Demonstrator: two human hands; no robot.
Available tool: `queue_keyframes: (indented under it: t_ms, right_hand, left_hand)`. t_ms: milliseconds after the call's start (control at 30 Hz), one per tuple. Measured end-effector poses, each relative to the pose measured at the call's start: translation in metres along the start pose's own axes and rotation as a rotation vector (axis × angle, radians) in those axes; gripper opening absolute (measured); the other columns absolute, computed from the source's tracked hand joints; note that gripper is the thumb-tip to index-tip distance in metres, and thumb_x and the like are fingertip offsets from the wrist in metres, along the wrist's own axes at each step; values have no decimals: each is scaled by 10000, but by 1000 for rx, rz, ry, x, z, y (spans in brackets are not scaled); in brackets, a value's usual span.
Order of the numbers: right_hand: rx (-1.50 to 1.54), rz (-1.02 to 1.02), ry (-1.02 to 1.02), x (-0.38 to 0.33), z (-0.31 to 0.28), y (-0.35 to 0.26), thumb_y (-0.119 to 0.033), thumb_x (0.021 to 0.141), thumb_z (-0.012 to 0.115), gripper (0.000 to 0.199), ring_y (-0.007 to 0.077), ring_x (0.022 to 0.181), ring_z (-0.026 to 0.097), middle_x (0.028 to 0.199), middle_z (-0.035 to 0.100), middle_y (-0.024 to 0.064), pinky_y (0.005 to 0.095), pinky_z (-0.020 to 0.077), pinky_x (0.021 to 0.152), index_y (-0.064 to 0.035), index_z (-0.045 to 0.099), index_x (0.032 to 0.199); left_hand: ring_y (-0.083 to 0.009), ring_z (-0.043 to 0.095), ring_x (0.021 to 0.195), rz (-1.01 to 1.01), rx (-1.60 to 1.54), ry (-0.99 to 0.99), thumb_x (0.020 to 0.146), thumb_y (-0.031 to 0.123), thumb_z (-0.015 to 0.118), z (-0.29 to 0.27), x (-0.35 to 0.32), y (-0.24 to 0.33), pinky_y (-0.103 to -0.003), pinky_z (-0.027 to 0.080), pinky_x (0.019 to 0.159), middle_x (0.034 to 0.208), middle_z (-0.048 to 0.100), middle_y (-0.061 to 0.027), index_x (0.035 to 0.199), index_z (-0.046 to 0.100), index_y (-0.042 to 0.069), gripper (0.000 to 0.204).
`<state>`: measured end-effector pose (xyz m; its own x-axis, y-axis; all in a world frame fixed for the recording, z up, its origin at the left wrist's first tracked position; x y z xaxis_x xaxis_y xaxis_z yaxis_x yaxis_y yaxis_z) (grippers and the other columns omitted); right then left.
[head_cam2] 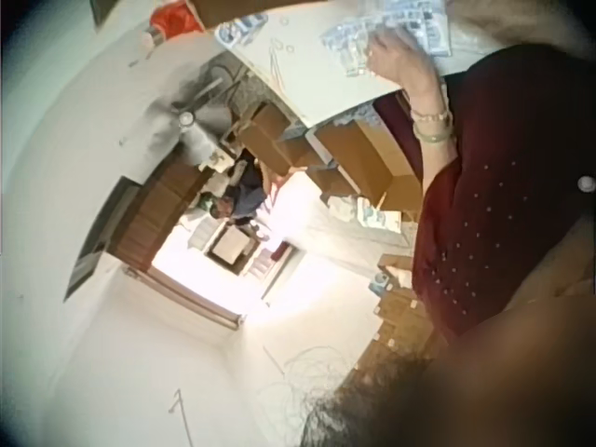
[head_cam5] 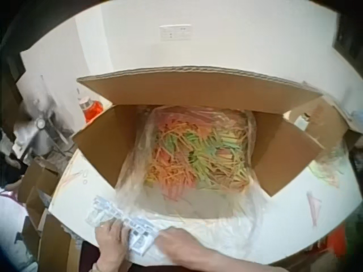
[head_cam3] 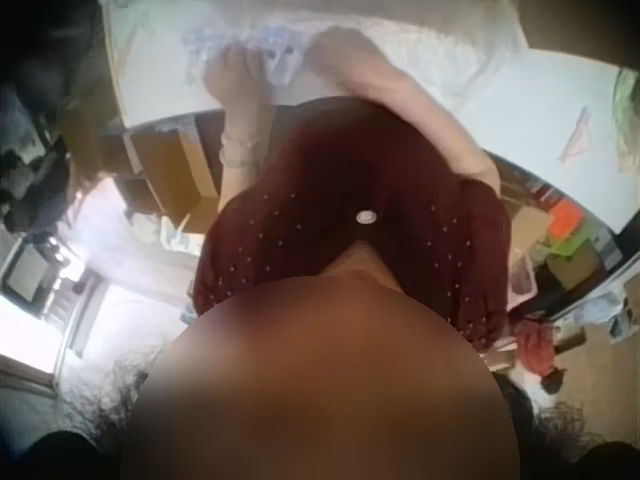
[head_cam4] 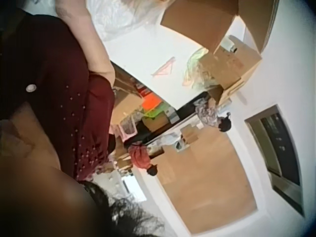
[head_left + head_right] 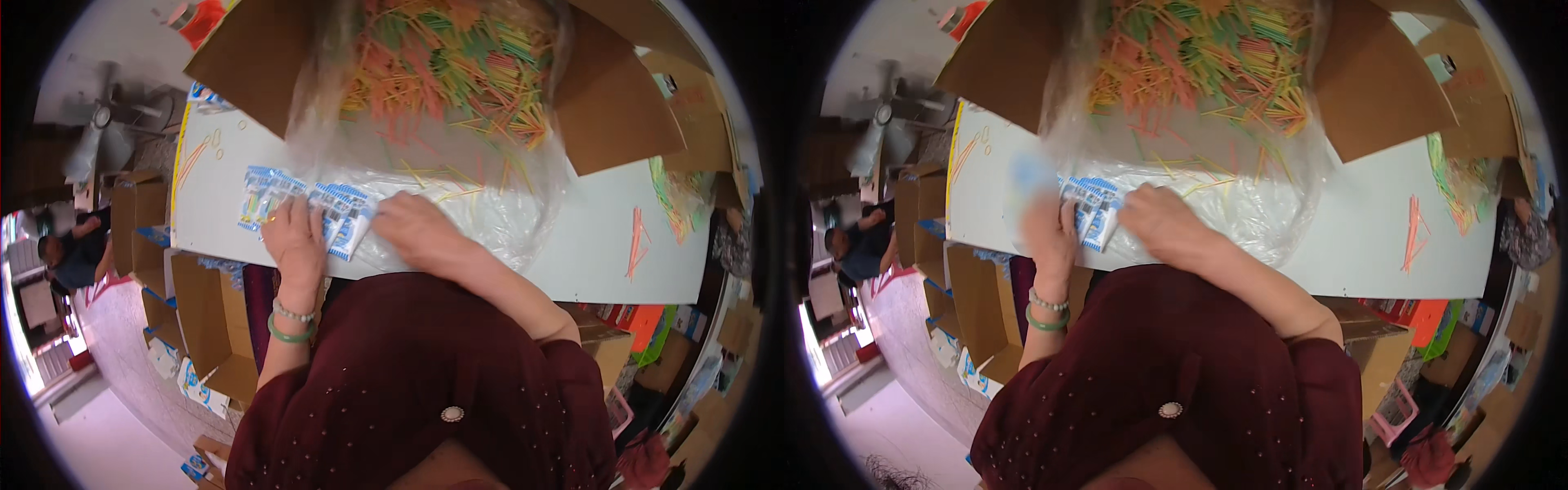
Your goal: Pack small plastic toys into individual clear plastic bags and place them into a larger container.
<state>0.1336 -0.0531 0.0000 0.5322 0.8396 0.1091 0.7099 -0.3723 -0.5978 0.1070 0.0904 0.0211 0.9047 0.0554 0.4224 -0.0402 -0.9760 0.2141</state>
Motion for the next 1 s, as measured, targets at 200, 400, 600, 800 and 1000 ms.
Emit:
queue_keyframes:
  t_ms: [200, 400, 600, 800, 1000]
  right_hand:
    - [-61, -29, 64, -2, 13, -5, -16, 715, 541, 163, 309, 901, 507, 884, 532, 111, 382, 434, 800, -27, 554, 877]
    - [-262, 505, 332, -67, -66, 75, -85, 769, 561, 182, 343, 840, 556, 897, 578, 149, 440, 462, 733, -27, 581, 940]
    - [-537, 877, 392, -112, -84, 124, -103, 760, 568, 167, 324, 858, 588, 888, 604, 154, 434, 469, 749, -45, 618, 909]
    - [-462, 773, 465, -100, -112, 129, -113, 787, 559, 125, 350, 828, 591, 877, 605, 154, 442, 476, 735, -69, 620, 887]
    - [-205, 709, 584, -94, -152, 170, -101, 822, 526, 135, 387, 870, 580, 933, 601, 175, 431, 478, 752, -67, 613, 920]
  left_hand:
    - [-308, 556, 687, -215, -24, -182, 751, 139, 701, 17, -10, -14, -408, 428, 591, 741, 576, -138, 824, 619, 25, 158]
    - [-293, 474, 586, -350, -476, -111, 792, 98, 667, 23, 0, -7, -382, 383, 563, 646, 500, -129, 702, 492, 5, 218]
    - [-314, 519, 647, -97, -128, -148, 847, 111, 605, 32, 10, 12, -405, 404, 600, 686, 533, -142, 733, 520, 18, 171]
    - [-306, 594, 801, -22, 27, -79, 845, 104, 602, 15, 13, 14, -407, 446, 695, 947, 620, -131, 1070, 639, 50, 234]
    - [-295, 575, 818, -65, -231, 27, 877, 41, 544, -7, 22, 16, -343, 464, 747, 955, 588, -158, 1033, 622, -6, 180]
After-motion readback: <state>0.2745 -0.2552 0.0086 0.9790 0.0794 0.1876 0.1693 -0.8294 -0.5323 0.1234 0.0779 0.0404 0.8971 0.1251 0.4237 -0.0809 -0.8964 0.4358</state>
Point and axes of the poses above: each hand's wrist, its own x-axis towards the middle knuckle, its own z-axis out of the palm, y = z × x, the point moved 9 cm from there along x, towards the middle knuckle
